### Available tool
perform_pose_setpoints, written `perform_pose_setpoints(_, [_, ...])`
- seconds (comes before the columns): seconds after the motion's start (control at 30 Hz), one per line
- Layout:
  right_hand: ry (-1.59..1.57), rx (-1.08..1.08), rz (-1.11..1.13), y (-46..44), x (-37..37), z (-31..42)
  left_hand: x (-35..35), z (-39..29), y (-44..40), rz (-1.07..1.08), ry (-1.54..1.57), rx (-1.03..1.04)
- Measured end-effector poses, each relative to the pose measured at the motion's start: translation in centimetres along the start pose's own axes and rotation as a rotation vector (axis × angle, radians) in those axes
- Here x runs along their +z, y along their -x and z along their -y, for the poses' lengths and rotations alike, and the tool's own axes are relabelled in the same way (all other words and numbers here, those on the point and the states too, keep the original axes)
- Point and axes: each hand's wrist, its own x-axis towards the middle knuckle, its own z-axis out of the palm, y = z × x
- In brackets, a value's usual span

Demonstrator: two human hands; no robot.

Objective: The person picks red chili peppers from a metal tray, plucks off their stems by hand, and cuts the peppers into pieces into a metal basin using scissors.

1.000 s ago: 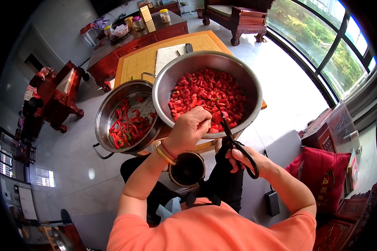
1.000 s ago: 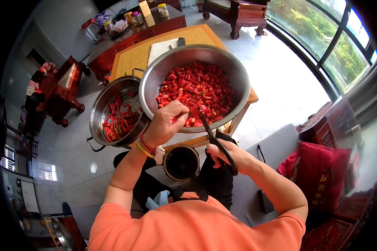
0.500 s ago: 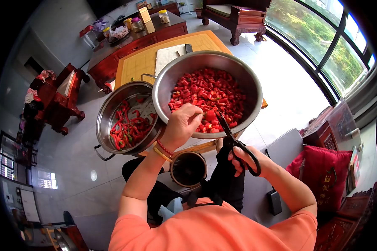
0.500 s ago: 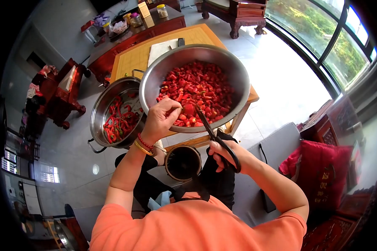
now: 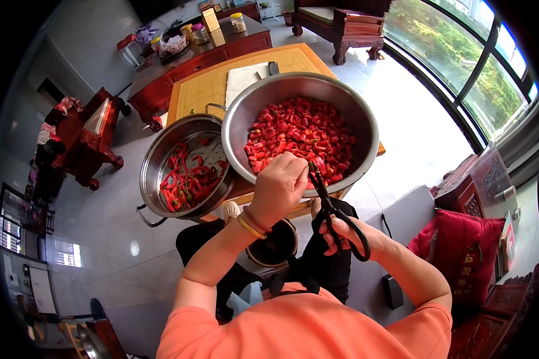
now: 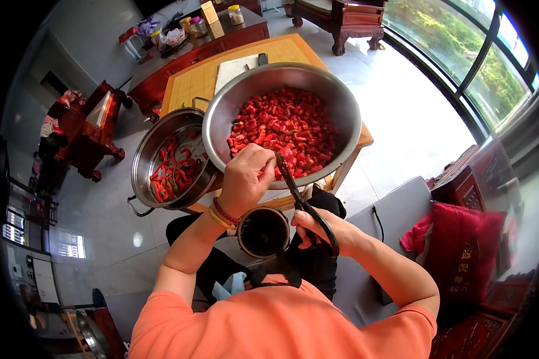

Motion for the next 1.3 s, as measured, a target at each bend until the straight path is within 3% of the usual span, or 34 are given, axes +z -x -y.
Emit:
perform_pose_setpoints(0.33, [-0.18,0.067,-0.048,0.2,0.3,0.4,0.0,0.0,0.0,0.043,-0.033,0.09])
perform_pose_setpoints(0.83, [-0.163,0.04,-0.11,-0.5,-0.1,1.0,-0.7,0.4,0.0,0.103,-0.07,0.145])
perform_pose_setpoints(0.97, [-0.137,0.032,-0.174,-0.6,-0.6,1.4,-1.6,0.9,-0.3,-0.044,-0.086,0.169])
perform_pose_setpoints(1.07, [-0.106,-0.037,-0.14,0.2,0.2,2.1,-3.0,1.0,0.6,-0.016,0.02,-0.039])
perform_pose_setpoints(1.3, [-0.27,-0.082,-0.252,-0.2,-2.7,0.5,-4.1,1.6,9.2,0.246,-0.124,0.047])
